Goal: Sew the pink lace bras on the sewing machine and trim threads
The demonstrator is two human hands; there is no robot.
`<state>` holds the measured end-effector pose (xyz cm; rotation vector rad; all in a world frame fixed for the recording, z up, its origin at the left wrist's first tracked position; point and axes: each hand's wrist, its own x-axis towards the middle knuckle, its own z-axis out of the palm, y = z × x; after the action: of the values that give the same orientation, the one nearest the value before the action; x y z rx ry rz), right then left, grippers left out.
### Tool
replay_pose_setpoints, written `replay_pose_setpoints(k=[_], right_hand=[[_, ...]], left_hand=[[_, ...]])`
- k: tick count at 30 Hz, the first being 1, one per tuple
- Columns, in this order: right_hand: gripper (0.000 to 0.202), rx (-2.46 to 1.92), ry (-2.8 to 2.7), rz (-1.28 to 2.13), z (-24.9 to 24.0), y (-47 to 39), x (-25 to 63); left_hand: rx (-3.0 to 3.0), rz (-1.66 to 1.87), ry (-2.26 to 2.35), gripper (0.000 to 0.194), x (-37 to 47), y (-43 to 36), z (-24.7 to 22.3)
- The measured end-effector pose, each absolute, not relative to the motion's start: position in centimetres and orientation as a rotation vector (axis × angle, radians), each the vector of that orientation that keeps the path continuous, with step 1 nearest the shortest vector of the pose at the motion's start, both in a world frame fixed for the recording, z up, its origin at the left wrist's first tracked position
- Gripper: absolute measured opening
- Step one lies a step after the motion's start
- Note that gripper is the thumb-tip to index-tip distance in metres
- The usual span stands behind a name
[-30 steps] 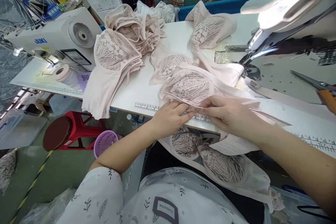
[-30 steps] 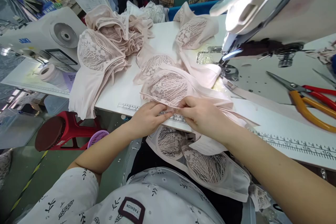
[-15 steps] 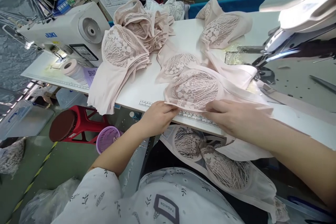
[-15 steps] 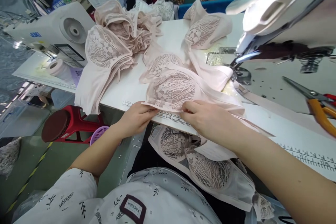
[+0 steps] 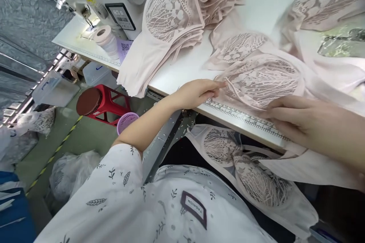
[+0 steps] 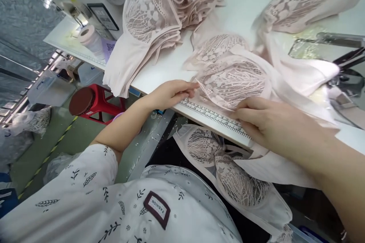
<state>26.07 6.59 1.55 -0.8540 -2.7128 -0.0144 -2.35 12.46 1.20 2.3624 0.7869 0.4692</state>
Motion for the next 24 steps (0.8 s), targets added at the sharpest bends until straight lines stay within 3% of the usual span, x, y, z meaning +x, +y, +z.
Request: replay_pose_setpoints(k=[14, 24], right_hand=[[0.035, -1.06, -2.661, 0.168, 1.6, 6.3, 25.8], [0.037, -0.971, -2.673, 0.071, 1.5, 6.0, 25.7]], left_hand=[[2.347, 0.456, 0.865, 0.031, -1.5, 12.8, 1.4], [2.444, 0.379, 0.918, 0.028, -1.0, 13.1, 1.6]])
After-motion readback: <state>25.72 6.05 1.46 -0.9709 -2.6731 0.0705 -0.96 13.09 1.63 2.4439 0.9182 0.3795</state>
